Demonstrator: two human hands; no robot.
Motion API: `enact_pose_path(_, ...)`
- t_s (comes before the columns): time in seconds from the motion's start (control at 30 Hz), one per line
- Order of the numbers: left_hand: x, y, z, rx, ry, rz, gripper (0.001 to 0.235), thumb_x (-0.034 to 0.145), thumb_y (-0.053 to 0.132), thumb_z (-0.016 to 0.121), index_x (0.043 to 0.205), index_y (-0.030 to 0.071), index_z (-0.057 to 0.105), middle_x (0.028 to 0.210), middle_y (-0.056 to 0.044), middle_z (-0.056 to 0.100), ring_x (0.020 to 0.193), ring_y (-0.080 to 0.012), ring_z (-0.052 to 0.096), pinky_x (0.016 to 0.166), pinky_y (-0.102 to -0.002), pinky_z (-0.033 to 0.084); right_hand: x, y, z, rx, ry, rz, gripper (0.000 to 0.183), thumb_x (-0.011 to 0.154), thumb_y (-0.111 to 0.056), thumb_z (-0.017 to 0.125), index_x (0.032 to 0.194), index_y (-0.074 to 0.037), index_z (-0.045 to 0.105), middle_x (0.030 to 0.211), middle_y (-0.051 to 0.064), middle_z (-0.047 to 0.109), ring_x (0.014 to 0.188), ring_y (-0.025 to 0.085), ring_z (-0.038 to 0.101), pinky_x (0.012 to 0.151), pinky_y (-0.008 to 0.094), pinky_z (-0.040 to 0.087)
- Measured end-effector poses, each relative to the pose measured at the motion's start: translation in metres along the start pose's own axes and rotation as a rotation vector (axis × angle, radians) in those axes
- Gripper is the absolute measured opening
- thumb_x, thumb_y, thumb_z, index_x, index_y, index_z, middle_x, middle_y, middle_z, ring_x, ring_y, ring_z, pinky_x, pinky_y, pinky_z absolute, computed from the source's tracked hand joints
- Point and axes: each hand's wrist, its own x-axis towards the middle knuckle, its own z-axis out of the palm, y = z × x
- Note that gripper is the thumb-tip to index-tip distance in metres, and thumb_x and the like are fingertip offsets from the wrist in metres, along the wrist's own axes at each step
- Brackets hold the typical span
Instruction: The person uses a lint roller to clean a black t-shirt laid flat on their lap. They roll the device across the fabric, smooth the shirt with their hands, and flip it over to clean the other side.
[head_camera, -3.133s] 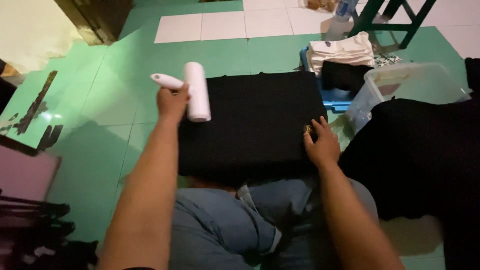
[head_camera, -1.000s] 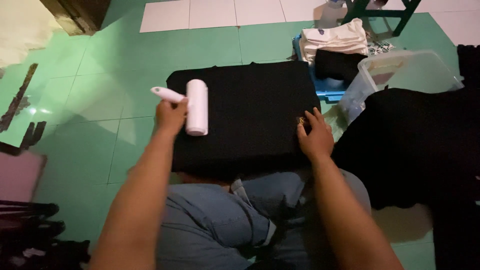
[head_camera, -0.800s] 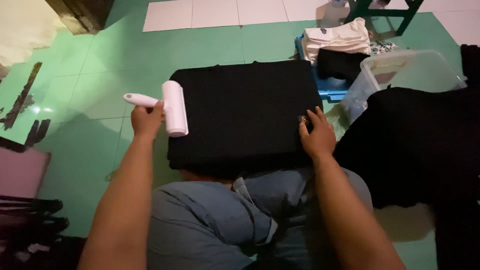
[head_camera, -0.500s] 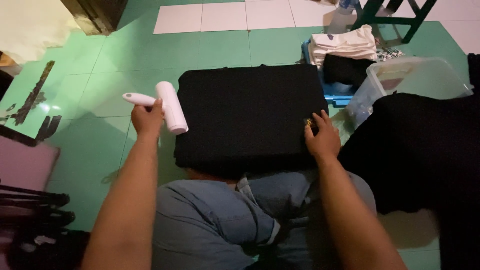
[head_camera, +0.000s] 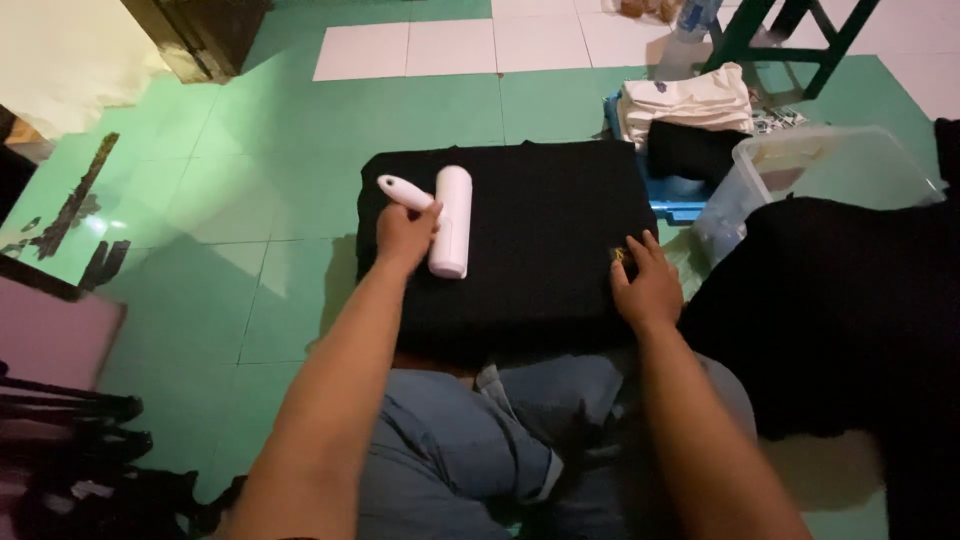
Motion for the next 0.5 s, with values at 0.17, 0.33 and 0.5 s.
enact_pose_path(0.17,-0.012,0.000,-0.024,0.033,0.015,-0.058,0.030,0.091,0.028,0.077,0.107,0.002,0.075,0.077,-0.014,0.075,0.064,-0.0226,0.076,0.059,-0.036,0.060,0.000,-0.003,-0.003,0.010,-0.014,-0.011,0.051,0.101,-0.041,0.059,0.149,-0.025,0.059,0.166,-0.001,0.042,0.137,0.042,0.052,0.110,0.057,0.044)
enact_pose_path(0.33,0.006,-0.034,-0.056,0.148,0.086,-0.067,0.038,0.090,0.034,0.080,0.110,0.002,0.074,0.082,-0.013,0.076,0.075,-0.0259,0.077,0.066,-0.040,0.061,0.001,-0.001,-0.004,0.011,-0.048,0.006,0.051,0.100,-0.041,0.059,0.149,-0.026,0.059,0.167,-0.002,0.040,0.139,0.040,0.051,0.111,0.056,0.043)
enact_pose_path(0.5,-0.008,-0.028,-0.095,0.143,0.154,-0.056,0.033,0.092,0.027,0.077,0.104,-0.004,0.071,0.078,-0.015,0.074,0.068,-0.0273,0.075,0.065,-0.041,0.059,0.007,0.010,0.017,0.133,0.262,-0.151,0.061,0.089,-0.029,0.076,0.147,-0.015,0.062,0.160,0.020,0.044,0.129,0.052,0.055,0.103,0.064,0.045)
